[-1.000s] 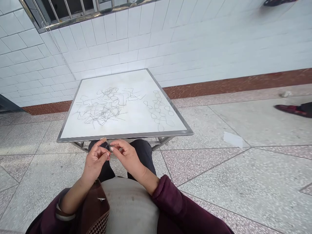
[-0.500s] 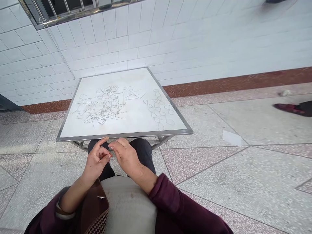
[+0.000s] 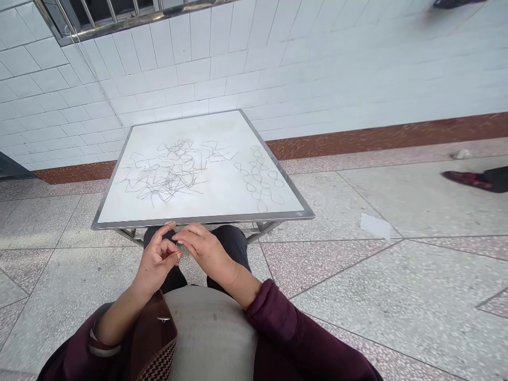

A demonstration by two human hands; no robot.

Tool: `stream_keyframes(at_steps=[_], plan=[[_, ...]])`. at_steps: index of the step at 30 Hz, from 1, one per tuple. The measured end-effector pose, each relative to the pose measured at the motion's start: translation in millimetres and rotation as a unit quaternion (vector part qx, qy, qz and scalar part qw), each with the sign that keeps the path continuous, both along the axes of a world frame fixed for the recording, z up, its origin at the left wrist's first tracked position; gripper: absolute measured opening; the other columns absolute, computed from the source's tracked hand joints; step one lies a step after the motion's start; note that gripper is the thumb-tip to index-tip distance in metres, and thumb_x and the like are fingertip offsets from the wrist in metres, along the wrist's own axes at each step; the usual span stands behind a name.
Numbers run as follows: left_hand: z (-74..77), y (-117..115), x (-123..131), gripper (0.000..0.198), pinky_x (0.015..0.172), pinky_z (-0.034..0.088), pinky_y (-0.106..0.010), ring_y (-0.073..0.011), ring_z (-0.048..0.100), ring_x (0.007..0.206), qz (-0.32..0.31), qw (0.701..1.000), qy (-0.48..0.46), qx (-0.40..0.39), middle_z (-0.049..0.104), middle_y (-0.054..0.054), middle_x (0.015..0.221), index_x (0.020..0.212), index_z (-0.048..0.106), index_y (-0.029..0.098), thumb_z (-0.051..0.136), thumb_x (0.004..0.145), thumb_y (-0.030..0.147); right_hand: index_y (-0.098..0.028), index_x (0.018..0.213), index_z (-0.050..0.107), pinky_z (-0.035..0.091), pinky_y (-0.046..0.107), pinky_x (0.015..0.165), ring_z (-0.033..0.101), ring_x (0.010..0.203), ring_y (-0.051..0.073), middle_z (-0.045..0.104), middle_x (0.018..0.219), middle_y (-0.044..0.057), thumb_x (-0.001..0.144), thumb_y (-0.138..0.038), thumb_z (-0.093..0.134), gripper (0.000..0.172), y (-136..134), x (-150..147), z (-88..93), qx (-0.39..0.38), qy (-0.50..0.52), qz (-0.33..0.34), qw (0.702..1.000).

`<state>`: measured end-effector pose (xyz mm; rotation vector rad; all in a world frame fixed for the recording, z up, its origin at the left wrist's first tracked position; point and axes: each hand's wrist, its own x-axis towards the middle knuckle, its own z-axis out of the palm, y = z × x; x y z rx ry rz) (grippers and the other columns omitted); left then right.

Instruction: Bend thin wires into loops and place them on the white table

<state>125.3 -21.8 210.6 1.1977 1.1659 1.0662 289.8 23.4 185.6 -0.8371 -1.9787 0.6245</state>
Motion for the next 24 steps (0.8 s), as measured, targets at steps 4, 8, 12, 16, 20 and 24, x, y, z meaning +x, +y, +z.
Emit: stream_keyframes(at_steps=[4, 8, 12, 16, 20, 24], plan=[[1.6, -0.1, -0.1, 0.068, 0.066, 0.044, -0.026, -0.0121, 0.052, 0.063, -0.002, 1.000, -0.018, -0.009, 0.057, 0.005, 0.069, 0.143, 0.040, 0.020, 0.064, 0.080, 0.016, -0.026, 0.106, 0.067, 0.057, 0.035, 0.075, 0.063, 0.089, 0.020, 0.064, 0.096, 0.007, 0.098, -0.018, 0.048, 0.022, -0.4, 0.3, 1.5, 0.047, -0.024, 0.002, 0.999], [2.7, 0.6, -0.3, 0.069, 0.065, 0.044, -0.026, -0.0115, 0.051, 0.062, -0.010, 0.999, -0.024, -0.022, 0.056, 0.006, 0.067, 0.143, 0.040, 0.018, 0.065, 0.079, 0.016, -0.022, 0.103, 0.063, 0.058, 0.034, 0.075, 0.062, 0.090, 0.019, 0.062, 0.097, 0.008, 0.097, -0.011, 0.047, 0.020, -3.4, -1.0, 3.2, 0.076, -0.033, -0.009, 0.997], [1.0, 1.0, -0.5, 0.067, 0.065, 0.043, -0.025, -0.0110, 0.051, 0.062, -0.009, 1.000, -0.013, -0.016, 0.056, 0.006, 0.067, 0.142, 0.042, 0.019, 0.063, 0.079, 0.014, -0.022, 0.102, 0.061, 0.058, 0.034, 0.076, 0.061, 0.089, 0.019, 0.061, 0.097, 0.007, 0.096, -0.008, 0.048, 0.020, -6.3, -5.0, -0.8, 0.085, -0.039, -0.026, 0.995], [-1.5, 1.4, 0.2, 0.063, 0.064, 0.043, -0.025, -0.0109, 0.051, 0.061, -0.008, 1.000, -0.009, -0.015, 0.056, 0.007, 0.066, 0.139, 0.044, 0.019, 0.062, 0.079, 0.013, -0.022, 0.101, 0.061, 0.058, 0.033, 0.076, 0.061, 0.090, 0.019, 0.060, 0.097, 0.007, 0.095, -0.006, 0.046, 0.023, -7.3, -9.3, -6.0, 0.079, -0.027, -0.055, 0.995], [-1.2, 1.1, 0.9, 0.065, 0.064, 0.043, -0.026, -0.0113, 0.051, 0.061, 0.004, 1.000, -0.009, -0.020, 0.056, 0.006, 0.067, 0.139, 0.043, 0.020, 0.063, 0.078, 0.014, -0.022, 0.102, 0.062, 0.057, 0.033, 0.077, 0.062, 0.091, 0.018, 0.060, 0.097, 0.006, 0.095, -0.006, 0.048, 0.022, -3.9, -6.9, -5.1, 0.054, -0.017, -0.029, 0.998], [-2.3, 0.1, 0.2, 0.067, 0.066, 0.044, -0.026, -0.0117, 0.052, 0.064, 0.005, 1.000, 0.019, -0.008, 0.056, 0.006, 0.069, 0.142, 0.042, 0.022, 0.062, 0.079, 0.013, -0.022, 0.102, 0.063, 0.057, 0.032, 0.076, 0.063, 0.088, 0.018, 0.060, 0.096, 0.006, 0.096, -0.011, 0.050, 0.018, -0.2, -1.2, -2.2, 0.025, -0.012, 0.005, 1.000]])
